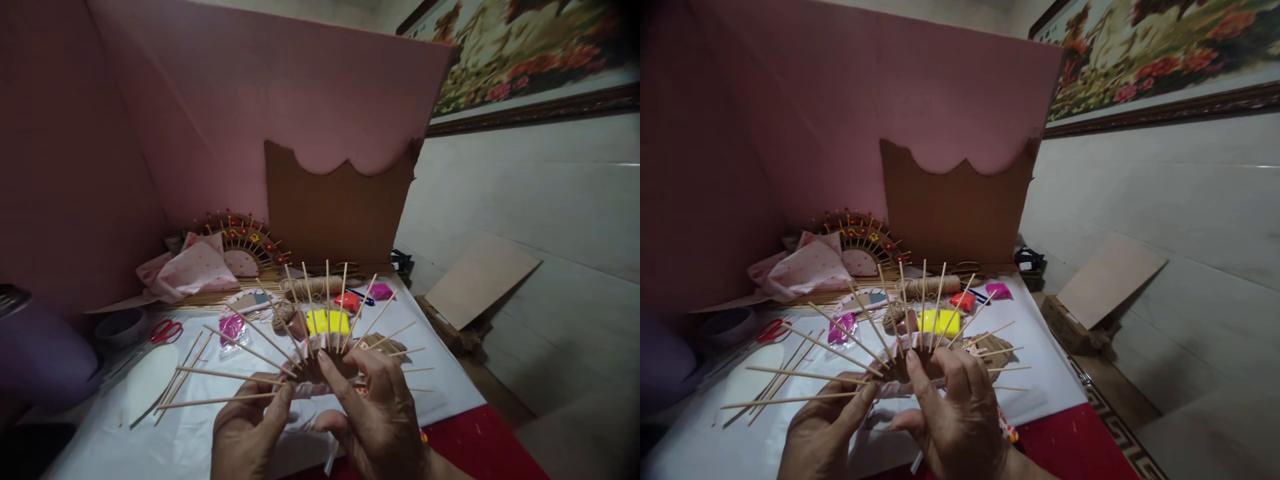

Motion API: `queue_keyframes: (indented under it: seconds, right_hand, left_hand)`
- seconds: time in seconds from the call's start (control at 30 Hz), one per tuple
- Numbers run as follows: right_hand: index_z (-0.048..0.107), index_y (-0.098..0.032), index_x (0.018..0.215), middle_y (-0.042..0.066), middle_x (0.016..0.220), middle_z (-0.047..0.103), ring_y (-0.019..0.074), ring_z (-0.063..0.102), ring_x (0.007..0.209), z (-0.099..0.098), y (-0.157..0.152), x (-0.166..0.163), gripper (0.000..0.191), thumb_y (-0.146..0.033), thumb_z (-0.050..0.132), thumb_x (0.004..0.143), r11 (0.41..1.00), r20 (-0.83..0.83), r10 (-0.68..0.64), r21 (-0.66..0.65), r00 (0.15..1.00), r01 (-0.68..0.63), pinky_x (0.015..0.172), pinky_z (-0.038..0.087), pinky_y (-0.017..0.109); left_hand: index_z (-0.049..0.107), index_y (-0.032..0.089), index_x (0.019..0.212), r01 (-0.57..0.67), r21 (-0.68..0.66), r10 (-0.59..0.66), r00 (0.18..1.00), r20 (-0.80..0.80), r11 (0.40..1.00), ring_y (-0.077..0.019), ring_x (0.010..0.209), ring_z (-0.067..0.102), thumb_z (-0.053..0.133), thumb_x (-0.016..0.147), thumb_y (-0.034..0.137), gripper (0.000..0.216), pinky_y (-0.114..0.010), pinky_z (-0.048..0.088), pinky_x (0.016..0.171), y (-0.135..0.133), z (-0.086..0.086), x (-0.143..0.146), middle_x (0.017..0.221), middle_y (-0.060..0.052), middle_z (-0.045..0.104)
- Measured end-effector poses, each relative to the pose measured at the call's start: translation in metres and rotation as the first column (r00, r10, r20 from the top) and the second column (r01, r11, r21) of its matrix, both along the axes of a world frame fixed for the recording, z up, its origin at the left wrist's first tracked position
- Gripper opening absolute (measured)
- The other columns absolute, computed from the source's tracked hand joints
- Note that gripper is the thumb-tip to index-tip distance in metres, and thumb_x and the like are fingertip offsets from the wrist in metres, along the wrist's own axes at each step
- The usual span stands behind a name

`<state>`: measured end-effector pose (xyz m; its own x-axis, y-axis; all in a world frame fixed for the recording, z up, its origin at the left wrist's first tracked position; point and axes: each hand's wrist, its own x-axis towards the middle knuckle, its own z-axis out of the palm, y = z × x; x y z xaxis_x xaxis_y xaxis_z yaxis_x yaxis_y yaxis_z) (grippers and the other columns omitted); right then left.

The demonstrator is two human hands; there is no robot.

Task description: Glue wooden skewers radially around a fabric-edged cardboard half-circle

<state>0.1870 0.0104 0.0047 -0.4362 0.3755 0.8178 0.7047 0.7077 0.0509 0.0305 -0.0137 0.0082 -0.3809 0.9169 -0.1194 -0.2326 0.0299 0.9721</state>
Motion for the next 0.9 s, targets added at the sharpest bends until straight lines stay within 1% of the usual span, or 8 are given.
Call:
queue_keyframes:
  seconds: [0.3,0.47,0.57,0.6,0.67,0.77,0.83,0.9]
  right_hand:
    - [0.059,-0.009,0.114,0.016,0.099,0.050,0.0289,0.049,0.092,-0.001,0.000,0.001,0.047,-0.044,0.042,0.087,1.000,0.002,-0.004,0.024,1.000,0.003,0.079,0.040,0.043]
    - [0.067,-0.014,0.091,0.008,0.076,0.058,0.0188,0.053,0.073,-0.008,-0.002,0.000,0.030,-0.040,0.055,0.082,0.958,-0.063,0.274,0.101,0.960,-0.267,0.067,0.043,0.031]
    - [0.065,-0.016,0.066,0.004,0.058,0.058,0.0140,0.051,0.056,-0.013,-0.002,-0.005,0.031,-0.038,0.053,0.084,0.897,-0.125,0.376,-0.198,0.918,-0.395,0.051,0.037,0.025]
    - [0.064,-0.016,0.062,0.004,0.056,0.059,0.0135,0.051,0.054,-0.015,-0.002,-0.006,0.035,-0.038,0.049,0.086,0.831,-0.200,0.359,-0.376,0.912,-0.410,0.049,0.036,0.025]
    - [0.065,-0.016,0.069,0.004,0.061,0.061,0.0133,0.053,0.055,-0.017,-0.002,-0.009,0.034,-0.041,0.049,0.085,0.564,-0.419,0.228,-0.679,0.879,-0.470,0.050,0.037,0.024]
    - [0.063,-0.017,0.086,0.002,0.068,0.061,0.0110,0.051,0.053,-0.020,0.000,-0.013,0.041,-0.054,0.063,0.069,0.150,-0.714,-0.051,-0.697,0.698,-0.702,0.047,0.037,0.021]
    - [0.063,-0.015,0.082,-0.001,0.060,0.055,0.0080,0.044,0.045,-0.022,0.001,-0.015,0.050,-0.061,0.065,0.062,0.028,-0.805,-0.133,-0.587,0.579,-0.809,0.042,0.033,0.019]
    - [0.063,-0.013,0.073,-0.003,0.051,0.049,0.0058,0.038,0.039,-0.022,0.002,-0.016,0.050,-0.063,0.062,0.063,-0.008,-0.810,-0.172,-0.568,0.561,-0.823,0.039,0.029,0.018]
  left_hand:
    - [0.066,0.017,0.060,-0.015,0.008,0.015,0.999,0.042,1.000,-0.0167,0.052,0.058,0.077,0.051,0.036,0.024,-0.024,0.047,0.051,0.001,-0.004,-0.001,0.057,-0.002,0.067]
    - [0.066,0.015,0.062,0.030,0.016,-0.033,0.976,0.217,0.999,-0.0136,0.052,0.058,0.077,0.055,0.031,0.021,-0.023,0.048,0.052,0.008,-0.008,-0.010,0.057,0.000,0.066]
    - [0.066,0.015,0.061,-0.034,0.042,0.015,0.927,0.375,0.999,-0.0121,0.059,0.061,0.080,0.052,0.022,0.018,-0.020,0.050,0.058,0.013,-0.007,-0.018,0.059,0.001,0.067]
    - [0.065,0.015,0.060,-0.057,0.050,0.031,0.911,0.412,0.997,-0.0117,0.060,0.062,0.080,0.050,0.019,0.018,-0.019,0.050,0.060,0.014,-0.006,-0.020,0.059,0.002,0.067]
    - [0.065,0.015,0.059,-0.070,0.053,0.038,0.890,0.455,0.996,-0.0116,0.061,0.063,0.081,0.049,0.016,0.019,-0.020,0.051,0.063,0.015,-0.006,-0.023,0.058,0.002,0.067]
    - [0.065,0.013,0.061,-0.034,0.031,0.015,0.880,0.475,0.999,-0.0137,0.060,0.064,0.081,0.049,0.018,0.020,-0.022,0.052,0.063,0.016,-0.008,-0.022,0.059,0.000,0.068]
    - [0.064,0.013,0.061,-0.003,0.022,-0.008,0.877,0.481,1.000,-0.0141,0.059,0.064,0.081,0.048,0.018,0.021,-0.023,0.051,0.062,0.015,-0.010,-0.019,0.058,-0.002,0.068]
    - [0.064,0.013,0.059,0.035,0.025,-0.042,0.877,0.479,0.999,-0.0138,0.058,0.063,0.081,0.048,0.018,0.021,-0.022,0.050,0.060,0.014,-0.012,-0.015,0.057,-0.002,0.068]
